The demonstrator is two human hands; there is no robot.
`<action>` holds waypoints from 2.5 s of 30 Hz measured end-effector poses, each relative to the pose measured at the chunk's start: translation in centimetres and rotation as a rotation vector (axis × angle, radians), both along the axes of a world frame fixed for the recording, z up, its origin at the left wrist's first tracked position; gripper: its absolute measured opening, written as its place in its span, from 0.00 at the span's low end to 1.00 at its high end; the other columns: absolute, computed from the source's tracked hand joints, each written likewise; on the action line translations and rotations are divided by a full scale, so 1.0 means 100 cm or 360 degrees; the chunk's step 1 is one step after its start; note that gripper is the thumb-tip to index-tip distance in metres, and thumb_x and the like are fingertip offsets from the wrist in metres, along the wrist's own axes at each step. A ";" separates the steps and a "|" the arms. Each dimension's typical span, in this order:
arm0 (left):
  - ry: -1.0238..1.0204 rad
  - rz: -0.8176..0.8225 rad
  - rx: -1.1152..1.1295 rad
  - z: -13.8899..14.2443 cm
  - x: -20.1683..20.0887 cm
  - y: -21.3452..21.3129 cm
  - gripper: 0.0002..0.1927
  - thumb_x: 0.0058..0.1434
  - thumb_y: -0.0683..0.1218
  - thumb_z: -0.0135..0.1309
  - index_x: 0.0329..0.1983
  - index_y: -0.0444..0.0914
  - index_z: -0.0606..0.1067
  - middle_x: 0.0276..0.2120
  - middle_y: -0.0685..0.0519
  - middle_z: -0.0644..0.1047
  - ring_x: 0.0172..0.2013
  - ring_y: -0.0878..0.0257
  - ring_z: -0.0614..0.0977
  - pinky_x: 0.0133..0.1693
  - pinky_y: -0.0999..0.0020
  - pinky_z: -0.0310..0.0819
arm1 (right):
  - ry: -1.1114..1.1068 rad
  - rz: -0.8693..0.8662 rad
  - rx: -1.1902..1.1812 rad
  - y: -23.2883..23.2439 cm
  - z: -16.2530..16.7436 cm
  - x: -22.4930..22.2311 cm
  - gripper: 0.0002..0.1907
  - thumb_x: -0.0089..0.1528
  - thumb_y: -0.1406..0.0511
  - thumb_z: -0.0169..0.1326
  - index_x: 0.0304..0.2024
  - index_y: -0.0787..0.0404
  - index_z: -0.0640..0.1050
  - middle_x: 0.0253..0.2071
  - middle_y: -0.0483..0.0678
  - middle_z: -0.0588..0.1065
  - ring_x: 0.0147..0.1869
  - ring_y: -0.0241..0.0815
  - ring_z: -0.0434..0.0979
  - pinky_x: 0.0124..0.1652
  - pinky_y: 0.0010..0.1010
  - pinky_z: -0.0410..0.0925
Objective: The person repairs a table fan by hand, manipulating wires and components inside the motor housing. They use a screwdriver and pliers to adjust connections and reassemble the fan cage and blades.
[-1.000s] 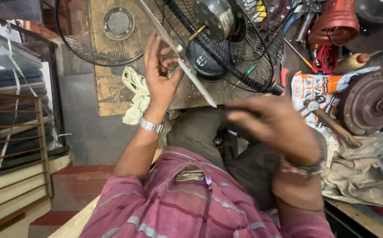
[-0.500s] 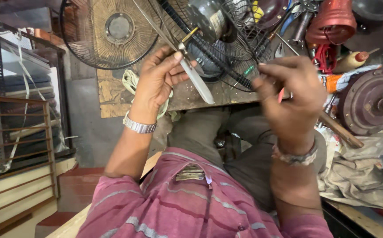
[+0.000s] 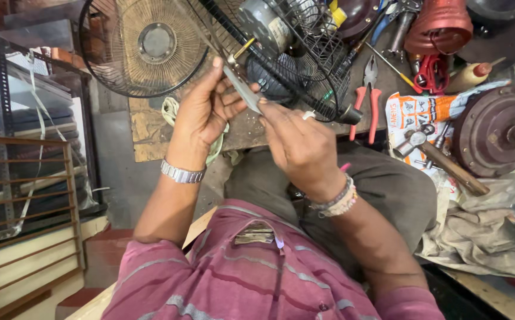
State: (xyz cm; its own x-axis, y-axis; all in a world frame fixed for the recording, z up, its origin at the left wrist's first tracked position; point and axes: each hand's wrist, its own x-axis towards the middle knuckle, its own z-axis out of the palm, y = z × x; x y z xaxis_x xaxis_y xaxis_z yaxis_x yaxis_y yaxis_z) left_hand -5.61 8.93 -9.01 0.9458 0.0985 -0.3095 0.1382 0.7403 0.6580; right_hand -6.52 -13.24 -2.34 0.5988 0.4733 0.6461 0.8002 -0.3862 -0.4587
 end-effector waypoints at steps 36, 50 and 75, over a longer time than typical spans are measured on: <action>-0.0306 0.0321 0.0577 -0.021 -0.007 -0.025 0.34 0.68 0.41 0.57 0.75 0.36 0.59 0.49 0.41 0.81 0.47 0.55 0.86 0.42 0.60 0.88 | 0.1039 0.0388 0.0411 -0.078 -0.007 0.070 0.57 0.53 0.68 0.70 0.76 0.62 0.48 0.76 0.54 0.57 0.55 0.42 0.62 0.48 0.30 0.61; -0.0420 0.0225 0.0606 -0.035 -0.011 0.017 0.13 0.74 0.38 0.58 0.59 0.28 0.74 0.46 0.47 0.77 0.42 0.60 0.80 0.41 0.59 0.82 | 0.1026 0.0143 0.0354 -0.009 -0.046 -0.035 0.55 0.60 0.69 0.68 0.78 0.67 0.46 0.79 0.61 0.54 0.82 0.52 0.55 0.76 0.38 0.51; -0.0314 0.0268 0.0711 -0.021 -0.004 0.006 0.24 0.70 0.41 0.57 0.66 0.29 0.71 0.46 0.42 0.83 0.41 0.60 0.86 0.41 0.66 0.85 | 0.1163 0.0253 0.0596 -0.013 -0.059 -0.026 0.52 0.65 0.70 0.65 0.80 0.65 0.45 0.81 0.58 0.53 0.83 0.46 0.56 0.77 0.36 0.54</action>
